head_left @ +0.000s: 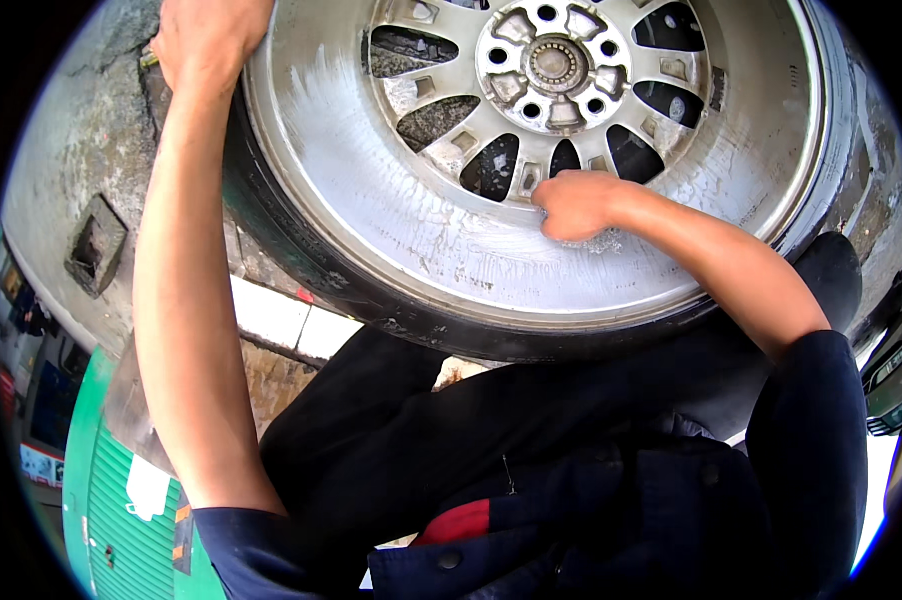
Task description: The person rinses two car tires with a hose, then scrubs the rims and sidewalls using a steel wool pad. The tires are positioned on the ground next to a blue car in an outdoor car wash area.
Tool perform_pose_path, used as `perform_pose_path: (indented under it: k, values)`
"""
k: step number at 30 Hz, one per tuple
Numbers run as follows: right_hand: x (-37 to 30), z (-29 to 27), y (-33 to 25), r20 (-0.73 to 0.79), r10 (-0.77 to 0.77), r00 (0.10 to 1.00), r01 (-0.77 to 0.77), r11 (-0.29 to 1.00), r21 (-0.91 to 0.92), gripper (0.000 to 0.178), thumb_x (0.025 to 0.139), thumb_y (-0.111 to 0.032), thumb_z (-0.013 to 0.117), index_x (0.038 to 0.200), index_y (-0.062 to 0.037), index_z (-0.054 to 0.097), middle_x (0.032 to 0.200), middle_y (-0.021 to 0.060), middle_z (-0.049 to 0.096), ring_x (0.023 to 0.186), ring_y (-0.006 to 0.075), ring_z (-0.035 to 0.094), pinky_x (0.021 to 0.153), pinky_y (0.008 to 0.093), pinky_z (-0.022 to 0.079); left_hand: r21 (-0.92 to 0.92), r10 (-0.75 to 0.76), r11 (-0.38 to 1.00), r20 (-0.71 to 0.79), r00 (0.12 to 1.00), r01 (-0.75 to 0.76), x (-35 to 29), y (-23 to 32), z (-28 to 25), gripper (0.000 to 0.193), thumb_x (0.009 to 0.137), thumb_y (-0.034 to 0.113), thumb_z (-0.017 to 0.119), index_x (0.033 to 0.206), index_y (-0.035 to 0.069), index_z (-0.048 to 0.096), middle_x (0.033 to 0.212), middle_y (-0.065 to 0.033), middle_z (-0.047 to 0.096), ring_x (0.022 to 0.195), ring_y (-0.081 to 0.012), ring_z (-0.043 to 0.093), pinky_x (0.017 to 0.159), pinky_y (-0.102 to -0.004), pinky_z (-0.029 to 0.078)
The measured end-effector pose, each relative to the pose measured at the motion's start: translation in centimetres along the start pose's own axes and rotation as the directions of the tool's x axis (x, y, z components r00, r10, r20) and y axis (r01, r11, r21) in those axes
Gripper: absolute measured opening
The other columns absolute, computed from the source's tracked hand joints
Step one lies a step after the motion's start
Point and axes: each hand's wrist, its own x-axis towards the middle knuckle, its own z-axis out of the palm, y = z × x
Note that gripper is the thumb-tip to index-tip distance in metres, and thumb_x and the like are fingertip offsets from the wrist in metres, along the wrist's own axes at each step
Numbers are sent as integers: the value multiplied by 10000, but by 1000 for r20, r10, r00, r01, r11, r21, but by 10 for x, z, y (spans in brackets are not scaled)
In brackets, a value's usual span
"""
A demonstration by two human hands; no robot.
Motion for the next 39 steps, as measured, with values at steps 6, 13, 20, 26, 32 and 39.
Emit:
perform_pose_path:
  k: [6,13,20,26,32,39]
  values:
    - [-52,-41,-42,-674,-33,738,289,918,272,568,804,-330,719,1222,37,605,1122,288,667,1102,408,637,968,454,493,108,143,984,-20,990,-140,17,-61,20,879,823,718,572,1517,211,389,1414,-184,518,1263,-407,528,1031,-530,432]
    - [-8,-72,-60,-844,217,490,570,653,499,599,794,-310,715,1271,30,593,1234,238,646,1157,374,618,1015,412,472,127,95,987,36,995,-98,14,-51,18,865,880,703,519,1538,168,347,1442,-194,493,1294,-401,500,1056,-516,417]
    - [27,-161,-114,-830,557,-24,897,379,228,442,866,-211,712,1184,53,557,1111,287,662,1081,449,627,943,464,489,50,125,991,18,992,-126,13,-47,24,666,970,539,474,1514,165,387,1435,-186,507,1267,-397,523,1038,-502,432]
    - [69,-93,-155,-962,266,59,862,473,184,255,860,-85,699,1023,4,523,1018,222,611,981,457,599,841,486,474,1,155,988,-18,988,-155,12,-60,23,634,991,531,434,1493,144,423,1417,-194,522,1272,-399,517,1051,-493,416]
    - [74,-66,-139,-995,80,66,808,581,100,236,886,-38,648,1035,19,475,1043,245,550,1033,456,565,868,496,449,-57,161,985,-34,986,-162,14,-61,26,629,1004,553,393,1490,156,433,1418,-182,527,1286,-392,508,1057,-502,406]
    - [90,-74,-152,-970,149,-191,810,583,-69,248,854,18,646,1058,26,507,1068,289,601,1041,506,589,876,486,487,-47,163,985,-31,986,-164,15,-61,27,594,1033,523,331,1497,165,429,1409,-181,542,1289,-403,509,1065,-485,401]
